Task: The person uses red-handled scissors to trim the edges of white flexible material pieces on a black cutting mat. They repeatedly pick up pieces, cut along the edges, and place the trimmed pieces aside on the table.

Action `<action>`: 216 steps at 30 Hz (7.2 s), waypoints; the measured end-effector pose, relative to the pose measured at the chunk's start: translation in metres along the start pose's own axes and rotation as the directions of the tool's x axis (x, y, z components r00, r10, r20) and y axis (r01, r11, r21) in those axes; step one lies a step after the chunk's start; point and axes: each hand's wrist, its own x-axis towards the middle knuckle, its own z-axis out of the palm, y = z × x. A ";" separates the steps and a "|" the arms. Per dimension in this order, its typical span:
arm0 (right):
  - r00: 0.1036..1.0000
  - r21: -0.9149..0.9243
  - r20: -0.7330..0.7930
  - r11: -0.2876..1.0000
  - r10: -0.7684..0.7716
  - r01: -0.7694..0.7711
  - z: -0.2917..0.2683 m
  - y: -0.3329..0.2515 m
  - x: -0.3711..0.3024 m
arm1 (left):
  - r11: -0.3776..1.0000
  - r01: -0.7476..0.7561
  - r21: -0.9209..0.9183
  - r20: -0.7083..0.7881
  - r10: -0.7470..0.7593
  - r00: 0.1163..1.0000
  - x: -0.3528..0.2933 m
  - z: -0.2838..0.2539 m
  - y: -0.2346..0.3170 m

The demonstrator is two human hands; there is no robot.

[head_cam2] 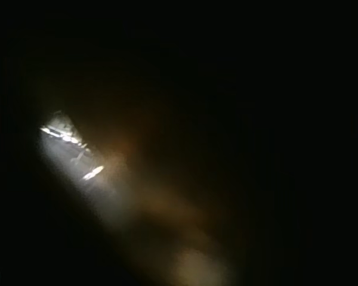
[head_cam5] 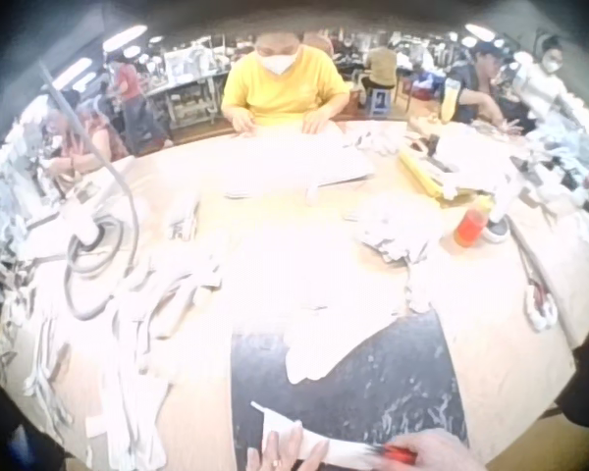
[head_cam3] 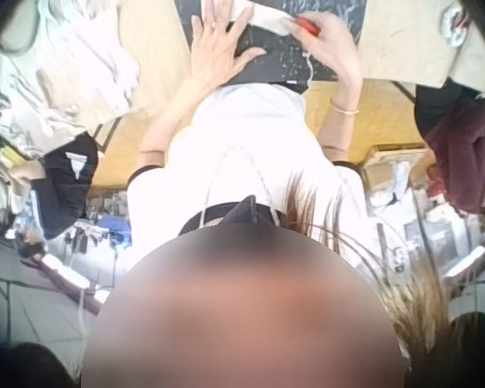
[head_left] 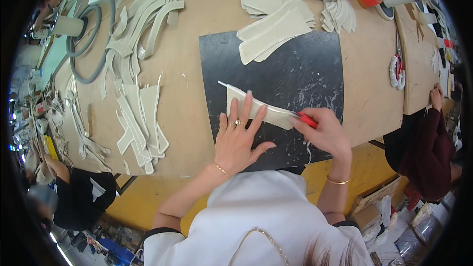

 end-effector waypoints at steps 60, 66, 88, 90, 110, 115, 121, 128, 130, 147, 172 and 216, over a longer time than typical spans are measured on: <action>0.976 -0.099 -0.216 0.995 -0.010 -0.011 0.000 0.005 0.015 | 0.996 -0.084 0.004 -0.062 0.084 0.994 0.016 0.033 0.031; 0.968 -0.156 -0.251 0.986 0.022 -0.063 -0.005 0.013 0.012 | 0.992 -0.049 0.113 -0.061 0.056 0.997 0.019 0.035 0.046; 0.803 -0.356 -0.358 0.865 -0.477 0.355 0.000 -0.021 0.045 | 0.923 -0.024 0.383 -0.143 0.085 0.986 0.053 -0.018 -0.001; 0.782 -0.348 -0.366 0.853 -0.505 0.389 0.005 -0.019 0.044 | 0.937 -0.080 0.341 -0.073 0.111 0.991 0.056 -0.022 -0.008; 0.640 -0.710 -0.282 0.604 -0.715 0.362 0.038 0.009 0.029 | 0.999 0.000 0.033 0.087 -0.002 0.996 0.063 -0.030 -0.004; 0.645 -0.731 -0.283 0.595 -0.709 0.334 0.037 0.010 0.029 | 0.997 -0.005 0.072 0.100 -0.003 0.995 0.062 -0.027 -0.003; 0.650 -0.775 -0.251 0.551 -0.717 0.308 0.034 0.007 0.029 | 0.994 -0.002 0.109 0.069 -0.006 0.998 0.062 -0.023 -0.001; 0.674 -0.774 -0.234 0.554 -0.700 0.307 0.032 0.006 0.026 | 0.993 0.009 0.118 0.069 -0.018 0.997 0.062 -0.021 -0.002; 0.683 -0.771 -0.227 0.557 -0.694 0.309 0.033 0.006 0.026 | 0.992 0.007 0.125 0.063 -0.015 0.998 0.061 -0.021 -0.002; 0.745 -0.746 -0.118 0.554 -0.657 0.370 0.037 -0.002 0.027 | 0.921 -0.210 0.328 -0.010 0.226 0.974 0.071 -0.030 -0.028; 0.916 -0.207 -0.263 0.945 -0.303 0.253 -0.005 0.037 -0.026 | 0.938 0.054 0.342 -0.291 0.051 0.955 0.038 -0.013 -0.030; 0.924 -0.430 -0.005 0.835 -0.383 0.344 0.030 -0.095 0.064 | 0.961 0.126 0.244 -0.418 -0.013 0.908 -0.004 0.000 -0.033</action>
